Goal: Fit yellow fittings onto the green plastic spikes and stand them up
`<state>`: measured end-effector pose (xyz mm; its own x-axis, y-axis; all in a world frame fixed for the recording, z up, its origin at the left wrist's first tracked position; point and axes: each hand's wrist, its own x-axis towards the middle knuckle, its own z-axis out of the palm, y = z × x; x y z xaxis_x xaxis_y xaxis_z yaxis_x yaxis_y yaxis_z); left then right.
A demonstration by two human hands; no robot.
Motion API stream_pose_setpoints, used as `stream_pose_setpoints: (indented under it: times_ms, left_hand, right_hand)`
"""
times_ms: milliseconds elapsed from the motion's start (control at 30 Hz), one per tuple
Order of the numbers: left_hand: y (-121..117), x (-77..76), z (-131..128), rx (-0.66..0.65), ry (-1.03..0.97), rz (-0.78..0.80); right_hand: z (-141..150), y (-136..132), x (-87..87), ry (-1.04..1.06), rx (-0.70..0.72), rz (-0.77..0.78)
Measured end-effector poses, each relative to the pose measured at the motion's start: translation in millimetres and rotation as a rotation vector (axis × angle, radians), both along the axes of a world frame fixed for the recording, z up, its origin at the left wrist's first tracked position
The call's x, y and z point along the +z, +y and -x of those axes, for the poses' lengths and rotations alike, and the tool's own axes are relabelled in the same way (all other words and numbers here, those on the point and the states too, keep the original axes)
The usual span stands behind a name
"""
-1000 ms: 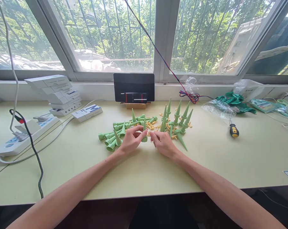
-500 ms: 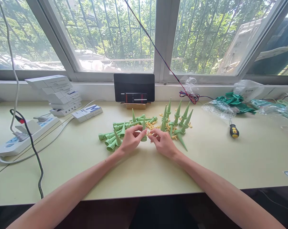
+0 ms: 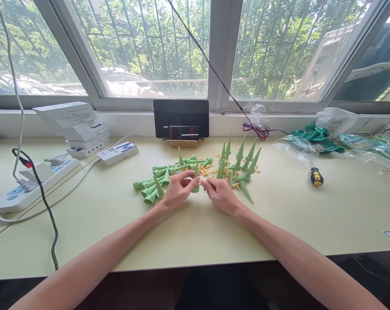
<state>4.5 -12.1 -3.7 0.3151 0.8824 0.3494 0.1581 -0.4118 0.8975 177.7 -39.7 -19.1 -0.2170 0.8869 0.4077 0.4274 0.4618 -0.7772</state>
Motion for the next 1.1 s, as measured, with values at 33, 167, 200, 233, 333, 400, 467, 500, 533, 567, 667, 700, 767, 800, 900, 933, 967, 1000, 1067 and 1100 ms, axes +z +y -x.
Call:
stream_pose_setpoints:
  times_ms: [33, 167, 200, 233, 333, 400, 467, 500, 533, 567, 667, 700, 767, 800, 900, 933, 967, 1000, 1067, 1100]
  left_hand:
    - [-0.1, 0.2, -0.1, 0.001, -0.006, -0.005]
    - [-0.3, 1.0, -0.1, 0.006, -0.008, -0.013]
    - [-0.2, 1.0, -0.1, 0.002, -0.002, -0.013]
    - [-0.1, 1.0, -0.1, -0.002, 0.004, -0.014]
    - [0.6, 0.4, -0.3, 0.012, 0.001, -0.023]
    - [1.3, 0.0, -0.6, 0.036, -0.019, -0.023]
    - [2.0, 0.1, -0.7, 0.052, -0.034, -0.013]
    - [2.2, 0.4, -0.7, 0.055, -0.035, -0.005]
    - [2.3, 0.7, -0.7, 0.054, -0.034, 0.002]
    - [2.3, 1.0, -0.6, 0.054, -0.031, 0.009]
    - [2.1, 1.9, -0.3, 0.049, -0.021, 0.033]
    - [2.1, 2.0, -0.1, 0.045, -0.016, 0.038]
    - [2.5, 2.1, 0.4, 0.035, -0.003, 0.033]
    - [2.8, 2.1, 0.7, 0.030, 0.004, 0.020]
    - [3.4, 3.1, 1.3, 0.019, 0.030, -0.019]
    - [3.4, 3.7, 1.3, 0.011, 0.034, -0.018]
    - [3.3, 4.5, 1.2, 0.000, 0.036, -0.012]
    - [3.1, 5.4, 1.0, -0.013, 0.034, -0.003]
    - [2.4, 6.9, 0.6, -0.031, 0.026, 0.013]
    - [2.1, 7.4, 0.4, -0.038, 0.023, 0.018]
  right_hand:
    - [0.1, 0.2, -0.4, -0.001, -0.003, -0.004]
    - [0.5, 0.7, -0.7, -0.003, -0.015, -0.001]
    - [0.6, 0.7, -0.4, -0.002, -0.016, 0.001]
    - [0.7, 0.5, 0.2, 0.000, -0.018, 0.007]
    - [1.0, -0.7, 2.6, 0.016, -0.026, 0.042]
    - [1.1, -1.5, 4.1, 0.041, -0.025, 0.068]
    - [1.1, -2.0, 4.7, 0.069, -0.016, 0.077]
    - [1.1, -2.0, 4.5, 0.081, -0.011, 0.077]
    - [1.0, -1.9, 4.1, 0.088, -0.007, 0.076]
    - [0.9, -1.7, 3.6, 0.092, -0.002, 0.076]
    - [0.4, -0.9, 1.7, 0.096, 0.010, 0.073]
    - [0.2, -0.7, 1.3, 0.098, 0.011, 0.072]
    - [-0.3, -0.4, 1.0, 0.101, 0.010, 0.072]
    - [-0.5, -0.3, 1.2, 0.102, 0.008, 0.072]
    - [-0.7, -0.3, 2.0, 0.105, 0.006, 0.075]
    - [-0.6, -0.4, 2.4, 0.107, 0.007, 0.076]
    - [-0.5, -0.6, 2.8, 0.110, 0.008, 0.078]
    - [-0.4, -0.8, 3.2, 0.113, 0.009, 0.079]
    - [-0.2, -1.4, 4.0, 0.117, 0.012, 0.082]
    - [-0.1, -1.7, 4.3, 0.118, 0.013, 0.083]
